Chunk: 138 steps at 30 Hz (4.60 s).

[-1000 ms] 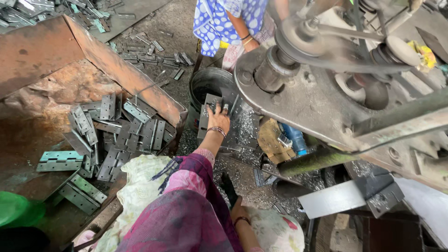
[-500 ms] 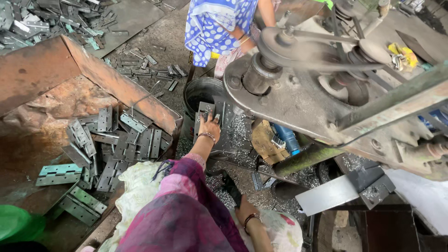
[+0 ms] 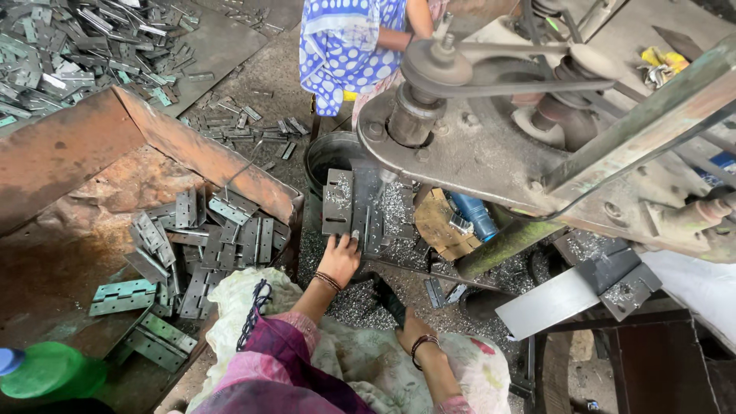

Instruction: The person operates a press machine to shape metal pieces, repeatedly placing them into the press and removing them. The person also sorts and organizes the processed metal pieces into a container.

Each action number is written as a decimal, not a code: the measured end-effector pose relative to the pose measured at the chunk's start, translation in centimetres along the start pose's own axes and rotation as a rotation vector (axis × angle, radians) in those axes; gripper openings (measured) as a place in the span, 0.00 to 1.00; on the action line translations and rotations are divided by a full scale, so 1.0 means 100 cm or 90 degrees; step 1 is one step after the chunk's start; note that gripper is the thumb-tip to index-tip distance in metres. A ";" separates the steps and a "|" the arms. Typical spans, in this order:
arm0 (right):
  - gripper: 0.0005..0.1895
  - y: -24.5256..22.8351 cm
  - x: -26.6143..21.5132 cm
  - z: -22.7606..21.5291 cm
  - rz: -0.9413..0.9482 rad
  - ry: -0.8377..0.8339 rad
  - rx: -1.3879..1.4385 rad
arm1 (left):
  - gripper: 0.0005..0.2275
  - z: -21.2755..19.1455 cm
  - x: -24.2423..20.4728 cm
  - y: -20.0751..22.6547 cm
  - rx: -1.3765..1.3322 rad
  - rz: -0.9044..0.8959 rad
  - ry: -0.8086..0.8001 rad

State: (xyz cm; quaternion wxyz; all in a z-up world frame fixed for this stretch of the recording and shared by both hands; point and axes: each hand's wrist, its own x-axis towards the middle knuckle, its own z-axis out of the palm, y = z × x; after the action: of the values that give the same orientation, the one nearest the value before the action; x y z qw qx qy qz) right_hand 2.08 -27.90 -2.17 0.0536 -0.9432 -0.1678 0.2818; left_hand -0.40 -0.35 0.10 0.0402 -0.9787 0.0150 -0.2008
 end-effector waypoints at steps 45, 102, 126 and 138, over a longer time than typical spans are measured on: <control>0.30 -0.013 -0.016 0.016 0.060 0.022 -0.012 | 0.18 -0.019 0.059 0.001 -0.089 -0.202 -0.345; 0.27 -0.009 -0.003 -0.008 0.045 -0.025 0.008 | 0.18 -0.004 0.074 -0.003 -0.081 -0.212 -0.337; 0.42 0.010 0.029 0.038 0.053 -0.072 -0.019 | 0.20 0.025 0.116 -0.027 -0.056 -0.238 -0.317; 0.33 0.001 0.035 0.071 0.084 -0.027 0.040 | 0.18 0.021 0.094 -0.033 -0.105 -0.229 -0.279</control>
State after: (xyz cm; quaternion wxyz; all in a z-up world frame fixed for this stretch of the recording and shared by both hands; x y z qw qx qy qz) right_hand 0.95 -26.75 -9.92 0.0607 -0.9439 -0.0975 0.3095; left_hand 9.14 2.69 2.19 -0.0732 -0.9857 -0.1514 0.0134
